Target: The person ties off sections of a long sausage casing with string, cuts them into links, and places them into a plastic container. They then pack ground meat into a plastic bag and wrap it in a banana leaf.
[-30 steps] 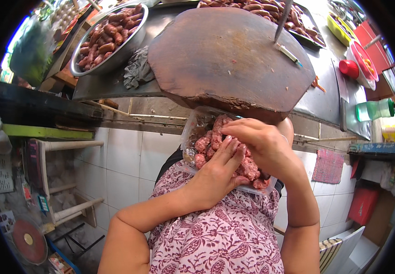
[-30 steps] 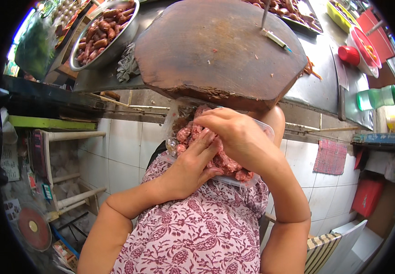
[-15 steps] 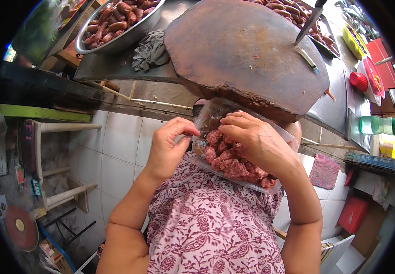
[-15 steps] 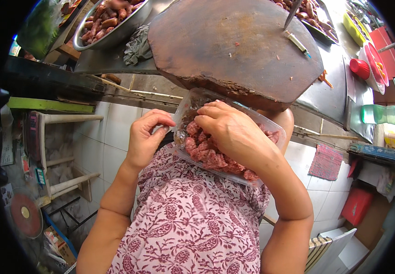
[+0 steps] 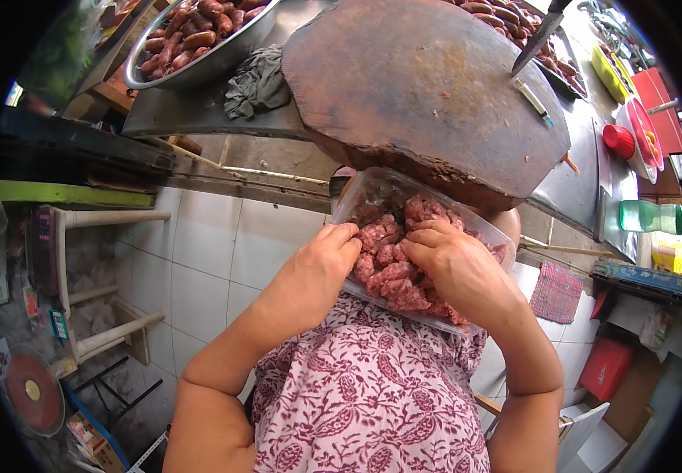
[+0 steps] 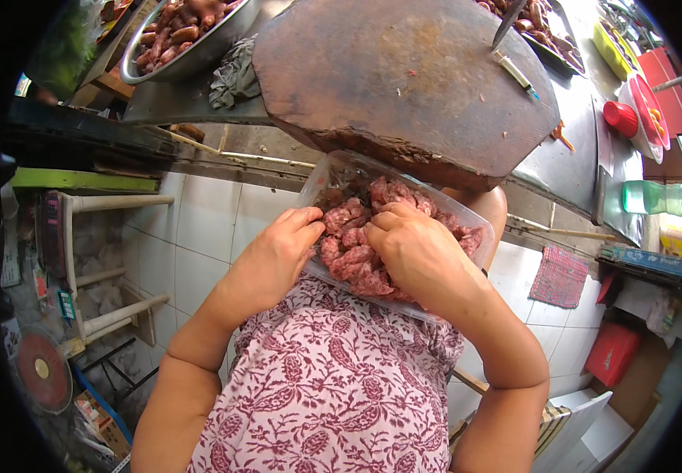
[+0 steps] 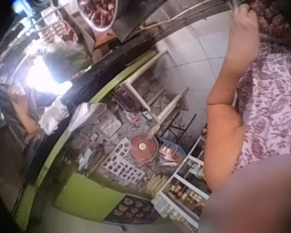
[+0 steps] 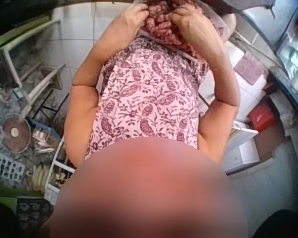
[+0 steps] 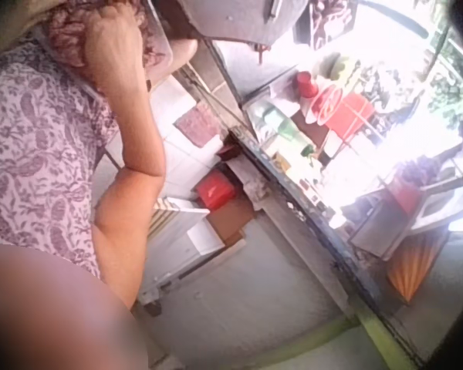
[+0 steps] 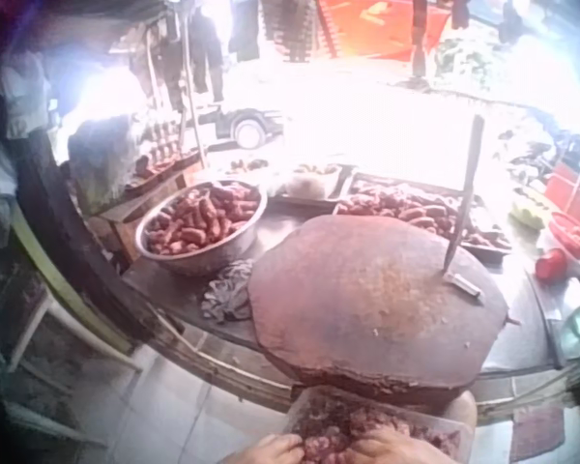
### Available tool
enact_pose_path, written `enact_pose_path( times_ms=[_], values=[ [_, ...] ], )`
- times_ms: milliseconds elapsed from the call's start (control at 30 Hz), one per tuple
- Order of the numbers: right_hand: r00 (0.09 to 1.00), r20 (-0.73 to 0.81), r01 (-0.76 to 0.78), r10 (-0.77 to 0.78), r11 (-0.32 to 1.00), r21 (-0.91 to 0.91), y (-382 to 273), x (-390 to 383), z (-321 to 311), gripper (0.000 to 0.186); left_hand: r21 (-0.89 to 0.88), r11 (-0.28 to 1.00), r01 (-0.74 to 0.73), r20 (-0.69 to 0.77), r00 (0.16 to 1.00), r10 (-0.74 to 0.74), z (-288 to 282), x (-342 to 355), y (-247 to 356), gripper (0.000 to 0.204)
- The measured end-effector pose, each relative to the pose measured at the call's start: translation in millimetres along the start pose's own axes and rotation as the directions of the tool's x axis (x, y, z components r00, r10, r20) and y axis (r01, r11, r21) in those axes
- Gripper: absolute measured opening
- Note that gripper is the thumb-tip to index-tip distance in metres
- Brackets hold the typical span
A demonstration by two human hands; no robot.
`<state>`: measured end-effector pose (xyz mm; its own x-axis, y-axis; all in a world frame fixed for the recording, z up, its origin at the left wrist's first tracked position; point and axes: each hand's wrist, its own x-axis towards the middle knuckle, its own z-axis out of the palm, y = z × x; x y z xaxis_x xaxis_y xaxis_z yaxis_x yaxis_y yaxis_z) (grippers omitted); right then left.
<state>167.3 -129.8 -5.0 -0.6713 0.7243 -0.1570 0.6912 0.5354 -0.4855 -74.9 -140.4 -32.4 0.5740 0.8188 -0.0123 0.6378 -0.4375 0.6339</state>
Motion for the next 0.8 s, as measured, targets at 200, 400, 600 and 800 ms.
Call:
enact_pose_path(
  times_ms=[200,400,600,800],
  values=[
    [0.987,-0.148,0.074,-0.064,0.995,0.062,10.4,5.9,-1.1,0.038,-0.061,0.998,0.01,-0.037,0.999,-0.012,2.9,12.2,1.8,0.03],
    [0.985,-0.154,0.036,-0.073,0.972,-0.233,20.9,28.0,11.2,0.035,0.176,0.983,0.042,-0.113,0.993,-0.022,27.5,29.1,12.1,0.039],
    [0.996,-0.064,-0.081,0.066,0.959,-0.273,14.2,11.3,6.6,0.022,0.24,0.969,0.064,-0.081,0.996,-0.045,30.4,29.7,8.4,0.033],
    [0.984,-0.077,-0.174,0.163,0.969,-0.173,3.0,-12.9,3.7,0.034,0.15,0.98,0.127,-0.108,0.988,-0.112,27.5,24.5,7.2,0.031]
  ],
)
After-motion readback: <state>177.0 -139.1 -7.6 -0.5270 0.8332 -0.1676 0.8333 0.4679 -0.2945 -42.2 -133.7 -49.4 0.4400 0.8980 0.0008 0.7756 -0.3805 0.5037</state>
